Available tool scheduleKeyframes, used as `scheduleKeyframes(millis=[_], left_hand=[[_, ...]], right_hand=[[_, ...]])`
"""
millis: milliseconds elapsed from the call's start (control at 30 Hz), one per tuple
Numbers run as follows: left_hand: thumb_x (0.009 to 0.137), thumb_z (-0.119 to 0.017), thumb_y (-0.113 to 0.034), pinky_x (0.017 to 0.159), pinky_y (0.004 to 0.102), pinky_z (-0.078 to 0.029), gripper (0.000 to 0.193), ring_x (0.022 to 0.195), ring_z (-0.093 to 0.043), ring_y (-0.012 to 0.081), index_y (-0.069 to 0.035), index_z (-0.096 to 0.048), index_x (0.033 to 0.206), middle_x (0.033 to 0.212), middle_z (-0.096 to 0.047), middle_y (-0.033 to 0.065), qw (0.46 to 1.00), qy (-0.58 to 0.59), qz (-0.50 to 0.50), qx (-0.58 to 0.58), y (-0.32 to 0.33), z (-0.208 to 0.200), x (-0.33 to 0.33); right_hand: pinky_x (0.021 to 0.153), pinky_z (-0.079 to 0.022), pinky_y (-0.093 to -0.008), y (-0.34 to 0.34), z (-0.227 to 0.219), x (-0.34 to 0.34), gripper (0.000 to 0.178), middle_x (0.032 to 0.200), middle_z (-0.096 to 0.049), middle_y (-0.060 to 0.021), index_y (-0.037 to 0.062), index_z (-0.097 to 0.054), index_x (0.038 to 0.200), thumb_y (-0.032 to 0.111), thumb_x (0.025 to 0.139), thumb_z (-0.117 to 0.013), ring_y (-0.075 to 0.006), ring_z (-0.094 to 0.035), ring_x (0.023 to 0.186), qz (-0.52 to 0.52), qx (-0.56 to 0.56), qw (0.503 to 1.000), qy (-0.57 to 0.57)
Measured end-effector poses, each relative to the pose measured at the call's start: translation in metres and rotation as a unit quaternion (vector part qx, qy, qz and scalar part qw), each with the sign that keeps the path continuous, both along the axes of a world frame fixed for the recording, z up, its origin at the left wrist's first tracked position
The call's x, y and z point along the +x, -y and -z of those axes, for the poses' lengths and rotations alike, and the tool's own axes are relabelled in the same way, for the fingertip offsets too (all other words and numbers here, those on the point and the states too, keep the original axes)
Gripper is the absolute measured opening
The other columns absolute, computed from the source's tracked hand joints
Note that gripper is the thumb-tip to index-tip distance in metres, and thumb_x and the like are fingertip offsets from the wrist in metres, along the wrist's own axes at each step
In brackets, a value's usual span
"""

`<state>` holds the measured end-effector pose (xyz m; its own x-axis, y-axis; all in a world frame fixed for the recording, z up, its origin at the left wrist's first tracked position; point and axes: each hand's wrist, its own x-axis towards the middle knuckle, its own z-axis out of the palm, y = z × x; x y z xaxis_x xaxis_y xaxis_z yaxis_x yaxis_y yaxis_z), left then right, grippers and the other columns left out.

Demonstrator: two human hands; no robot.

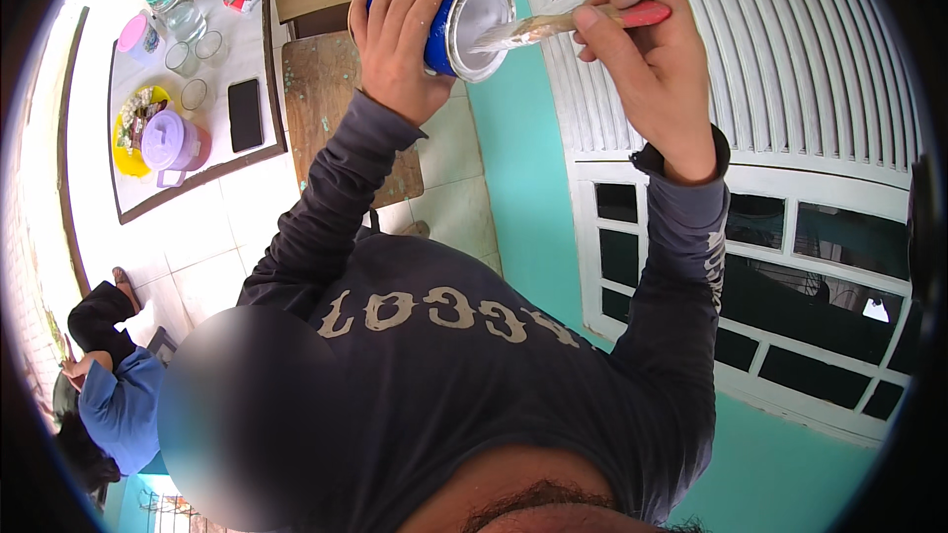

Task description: The person paints the white slats of a window shutter using a paintbrush and a paint can. They repeatedly dip the brush into the can and apply white paint to the slats in a systematic manner.

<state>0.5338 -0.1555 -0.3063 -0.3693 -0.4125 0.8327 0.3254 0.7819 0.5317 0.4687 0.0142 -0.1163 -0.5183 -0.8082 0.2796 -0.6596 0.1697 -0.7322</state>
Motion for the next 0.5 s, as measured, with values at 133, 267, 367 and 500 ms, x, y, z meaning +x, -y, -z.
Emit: scheduleKeyframes(millis=[133,267,367,500], left_hand=[[0.05,-0.082,-0.003,0.113,0.0577,-0.023,0.092,0.134,-0.046,0.0379,-0.012,-0.053,0.136,0.142,-0.055,0.0112,1.0,-0.024,0.014,-0.011,0.005,-0.01,-0.003],[0.049,-0.082,-0.003,0.113,0.0567,-0.023,0.092,0.133,-0.047,0.0372,-0.012,-0.053,0.136,0.141,-0.055,0.0107,0.999,-0.026,0.023,-0.023,0.009,-0.015,-0.005],[0.049,-0.082,-0.003,0.113,0.0565,-0.023,0.093,0.133,-0.047,0.0369,-0.012,-0.053,0.136,0.141,-0.056,0.01,0.999,-0.028,0.032,-0.007,0.008,-0.013,-0.011],[0.056,-0.088,-0.01,0.115,0.052,-0.027,0.087,0.133,-0.051,0.0351,-0.006,-0.052,0.135,0.139,-0.058,0.0146,0.999,0.003,0.006,-0.039,0.002,-0.015,-0.016]], right_hand=[[0.068,-0.052,-0.0251,0.002,0.005,0.0,0.023,0.102,-0.06,-0.0092,0.0021,-0.048,0.109,0.006,0.096,-0.067,-0.0108,-0.061,0.08,0.024,0.069,0.995,-0.066],[0.066,-0.052,-0.0247,-0.005,-0.008,0.0,0.023,0.097,-0.061,-0.0071,0.0017,-0.05,0.108,0.008,0.096,-0.068,-0.0105,-0.061,0.078,0.039,0.088,0.991,-0.098],[0.065,-0.051,-0.025,-0.009,-0.012,0.002,0.024,0.096,-0.061,-0.0064,0.0015,-0.05,0.109,0.009,0.096,-0.068,-0.011,-0.062,0.077,0.053,-0.028,0.997,-0.039],[0.063,-0.051,-0.0253,-0.005,0.001,-0.002,0.026,0.097,-0.062,-0.0087,0.0009,-0.049,0.109,0.011,0.096,-0.069,-0.0123,-0.062,0.076,0.069,-0.073,0.995,-0.015]])
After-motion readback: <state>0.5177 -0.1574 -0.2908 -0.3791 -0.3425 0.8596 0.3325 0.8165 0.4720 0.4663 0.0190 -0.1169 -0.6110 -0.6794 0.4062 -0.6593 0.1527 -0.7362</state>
